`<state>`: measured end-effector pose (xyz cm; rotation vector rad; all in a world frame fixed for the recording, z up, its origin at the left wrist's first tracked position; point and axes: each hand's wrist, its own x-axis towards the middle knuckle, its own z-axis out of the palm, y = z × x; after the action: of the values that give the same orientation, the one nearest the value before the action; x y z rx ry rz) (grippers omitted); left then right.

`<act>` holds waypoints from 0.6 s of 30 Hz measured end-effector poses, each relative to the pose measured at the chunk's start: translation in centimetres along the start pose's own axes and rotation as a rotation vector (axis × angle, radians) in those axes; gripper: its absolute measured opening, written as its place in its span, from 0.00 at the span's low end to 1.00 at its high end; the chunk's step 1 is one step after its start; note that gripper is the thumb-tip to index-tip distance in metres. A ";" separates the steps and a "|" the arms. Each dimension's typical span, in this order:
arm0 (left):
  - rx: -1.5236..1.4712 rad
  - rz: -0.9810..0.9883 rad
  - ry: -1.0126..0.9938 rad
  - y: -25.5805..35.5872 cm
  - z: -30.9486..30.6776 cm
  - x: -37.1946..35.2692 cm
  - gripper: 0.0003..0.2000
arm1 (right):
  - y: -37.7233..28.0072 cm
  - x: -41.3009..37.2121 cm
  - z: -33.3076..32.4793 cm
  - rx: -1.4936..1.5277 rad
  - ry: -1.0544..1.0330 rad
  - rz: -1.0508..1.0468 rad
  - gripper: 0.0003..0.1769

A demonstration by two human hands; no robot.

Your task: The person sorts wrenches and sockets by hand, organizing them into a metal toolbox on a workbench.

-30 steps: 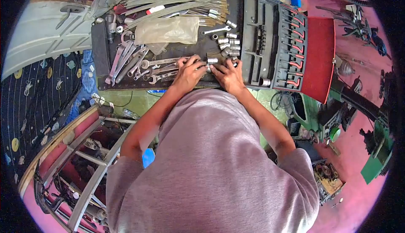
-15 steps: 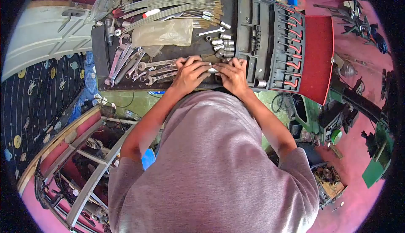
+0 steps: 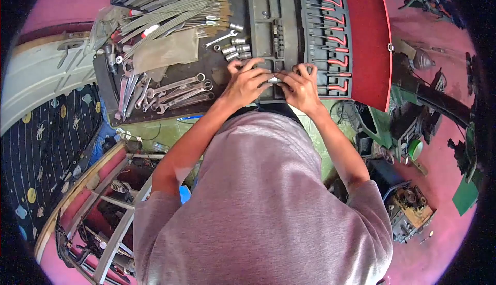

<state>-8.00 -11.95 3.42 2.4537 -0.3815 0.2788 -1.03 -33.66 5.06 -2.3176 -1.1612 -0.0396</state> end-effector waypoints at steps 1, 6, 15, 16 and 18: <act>-0.014 -0.002 -0.006 0.4 0.6 0.4 0.12 | 0.3 -0.4 -0.4 -0.019 -0.024 0.029 0.22; -0.037 -0.002 -0.026 2.0 2.9 1.7 0.12 | 2.1 -2.4 -1.6 -0.021 -0.062 0.081 0.20; -0.060 -0.049 -0.042 3.0 5.4 2.1 0.09 | 3.9 -4.3 -1.6 -0.038 -0.088 0.114 0.18; -0.067 -0.066 -0.057 3.1 5.5 2.2 0.09 | 4.0 -4.4 -1.5 -0.034 -0.078 0.114 0.18; -0.055 -0.054 -0.055 3.2 5.7 2.2 0.08 | 4.2 -4.6 -1.7 -0.051 -0.098 0.112 0.15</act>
<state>-6.42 -18.31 1.40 2.4178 -0.3418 0.1758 -0.39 -39.88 3.42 -2.4493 -1.0867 0.0869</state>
